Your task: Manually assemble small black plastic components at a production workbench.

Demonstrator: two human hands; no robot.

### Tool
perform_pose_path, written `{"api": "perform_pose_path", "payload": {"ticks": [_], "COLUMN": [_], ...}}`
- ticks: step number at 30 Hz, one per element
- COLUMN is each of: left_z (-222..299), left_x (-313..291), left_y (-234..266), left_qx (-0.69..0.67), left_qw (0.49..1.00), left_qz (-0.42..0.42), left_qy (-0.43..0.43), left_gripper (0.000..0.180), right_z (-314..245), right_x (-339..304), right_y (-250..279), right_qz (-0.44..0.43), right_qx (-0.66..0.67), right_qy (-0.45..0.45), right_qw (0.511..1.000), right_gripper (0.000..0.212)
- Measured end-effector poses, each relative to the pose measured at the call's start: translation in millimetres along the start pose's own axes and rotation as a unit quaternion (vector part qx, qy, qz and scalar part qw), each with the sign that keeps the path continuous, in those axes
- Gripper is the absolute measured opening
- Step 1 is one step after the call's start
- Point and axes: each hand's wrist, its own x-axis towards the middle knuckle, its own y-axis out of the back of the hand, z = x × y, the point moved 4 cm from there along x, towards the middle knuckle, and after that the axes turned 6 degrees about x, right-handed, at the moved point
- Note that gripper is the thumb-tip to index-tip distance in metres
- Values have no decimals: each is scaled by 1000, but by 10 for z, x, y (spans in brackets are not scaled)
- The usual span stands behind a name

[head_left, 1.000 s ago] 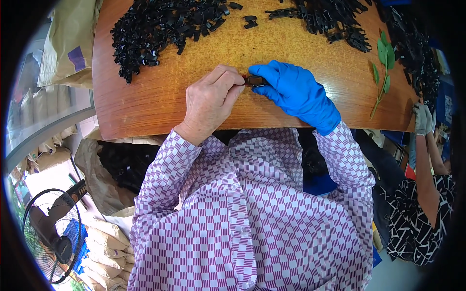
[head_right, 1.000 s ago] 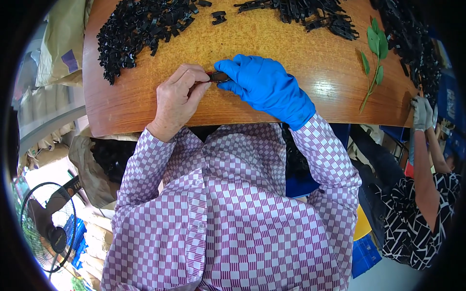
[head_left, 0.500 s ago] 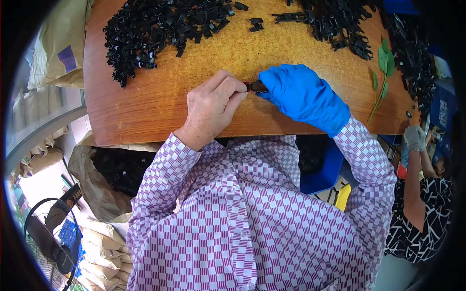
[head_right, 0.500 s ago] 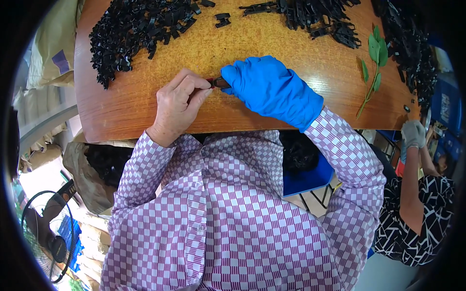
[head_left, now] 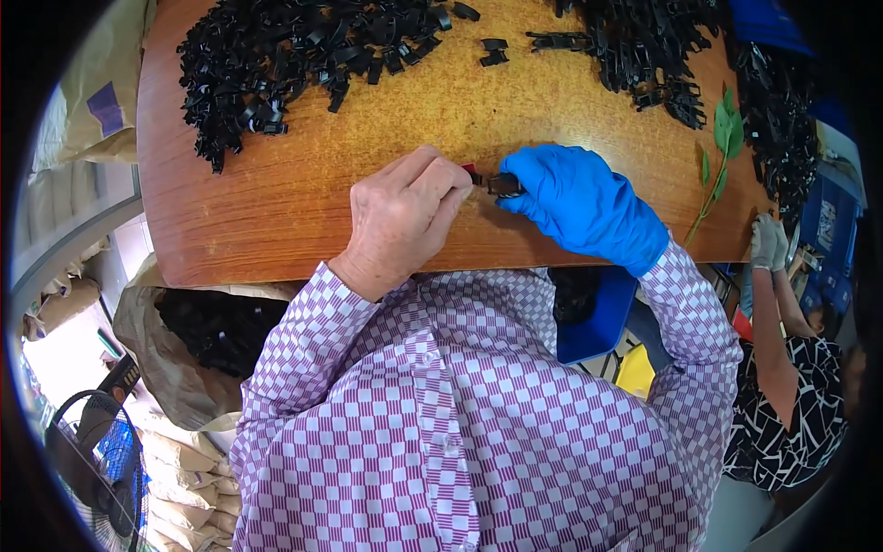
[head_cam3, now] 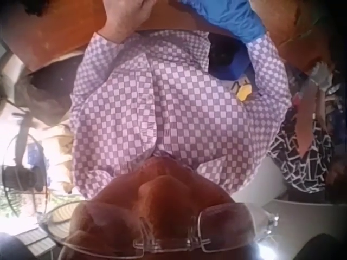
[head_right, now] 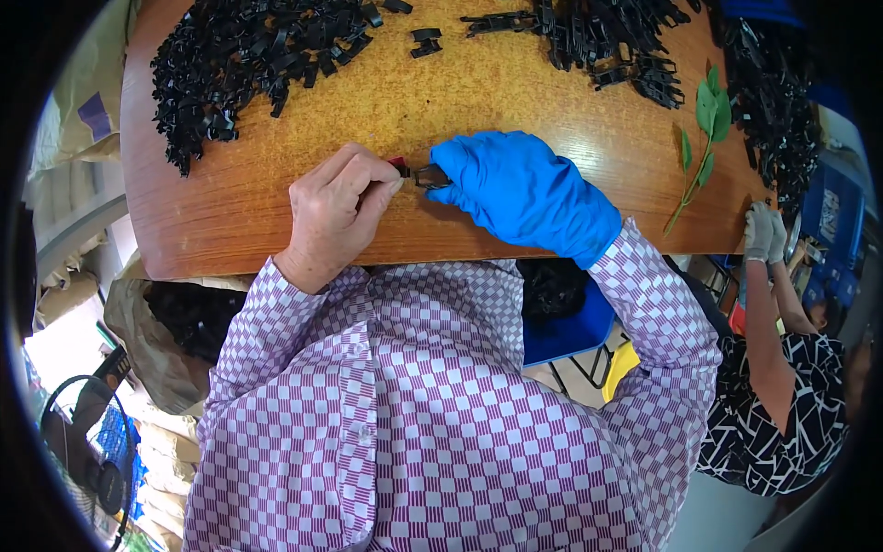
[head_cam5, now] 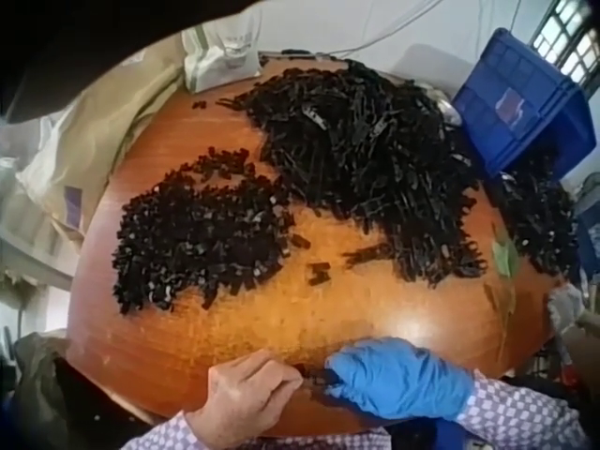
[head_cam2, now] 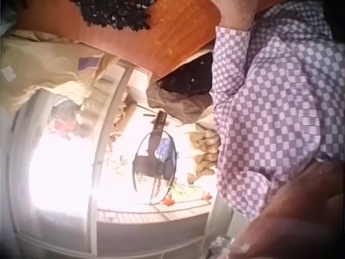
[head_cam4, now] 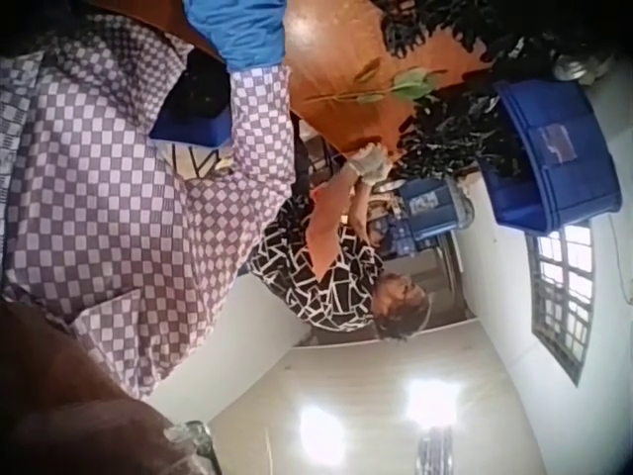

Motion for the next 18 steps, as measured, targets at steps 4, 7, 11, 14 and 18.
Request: {"api": "perform_pose_path", "payload": {"ticks": [4, 7, 11, 14, 18], "left_z": [12, 11, -10, -21, -5], "left_x": [2, 24, 29, 68, 78], "left_y": [-10, -8, -10, 40, 87], "left_qx": [1, 6, 8, 1, 40], "left_qw": [1000, 1000, 1000, 1000, 998], "left_qz": [0, -6, -7, -5, -5], "left_qy": [-2, -3, 7, 16, -43], "left_gripper": [13, 13, 13, 12, 11], "right_z": [-53, -37, -25, -31, -185], "right_x": [-18, 19, 69, 103, 138], "right_y": [-4, -12, -45, -37, 61], "right_qz": [42, 27, 20, 21, 29], "right_qx": [-12, -20, -27, -57, -239], "right_qy": [2, -18, -33, -27, 26], "right_qw": [999, 999, 999, 998, 970], "right_gripper": [34, 32, 29, 27, 20]}}
